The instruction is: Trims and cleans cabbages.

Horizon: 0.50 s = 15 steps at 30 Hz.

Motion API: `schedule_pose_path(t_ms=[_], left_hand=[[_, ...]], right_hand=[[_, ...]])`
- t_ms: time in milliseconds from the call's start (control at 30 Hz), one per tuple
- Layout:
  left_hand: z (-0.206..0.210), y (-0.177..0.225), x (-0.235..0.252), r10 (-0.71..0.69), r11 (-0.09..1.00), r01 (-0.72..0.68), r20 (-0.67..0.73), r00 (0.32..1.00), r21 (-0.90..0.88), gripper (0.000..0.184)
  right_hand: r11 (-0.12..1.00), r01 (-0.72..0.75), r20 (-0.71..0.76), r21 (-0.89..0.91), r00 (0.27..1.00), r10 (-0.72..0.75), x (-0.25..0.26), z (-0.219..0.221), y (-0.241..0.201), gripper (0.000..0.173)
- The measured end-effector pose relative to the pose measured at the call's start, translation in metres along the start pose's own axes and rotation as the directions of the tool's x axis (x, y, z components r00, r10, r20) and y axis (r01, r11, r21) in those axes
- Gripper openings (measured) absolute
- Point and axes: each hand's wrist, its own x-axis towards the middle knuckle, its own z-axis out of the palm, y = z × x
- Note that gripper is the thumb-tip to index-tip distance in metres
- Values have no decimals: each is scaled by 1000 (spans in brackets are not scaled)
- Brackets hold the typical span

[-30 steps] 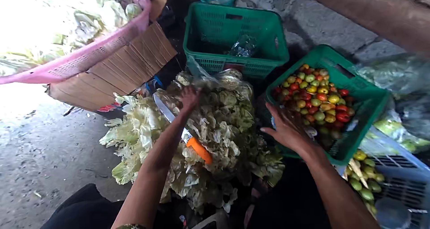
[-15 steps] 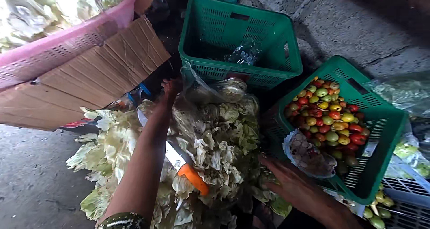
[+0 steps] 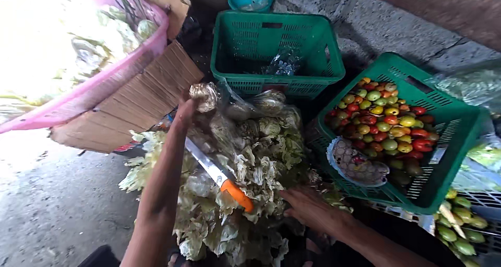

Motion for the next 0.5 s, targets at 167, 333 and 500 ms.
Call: schedule_pose_path(t_ms=[167,333,500], left_hand=[[-36,13,-134,308,951,-308,-7,951,-10,93],[-36,3,-237,383,923,-368,-176,907,110,101],[-56,-19,-290,284,864,-141,-238,929,483,96]], right_hand=[[995,83,43,-49,996,-81,49,63,-34,49],[998,-45,-226,43,973,54,99,115,-69,63],[966,-173,-416,194,877,241,128,129,-83,60]])
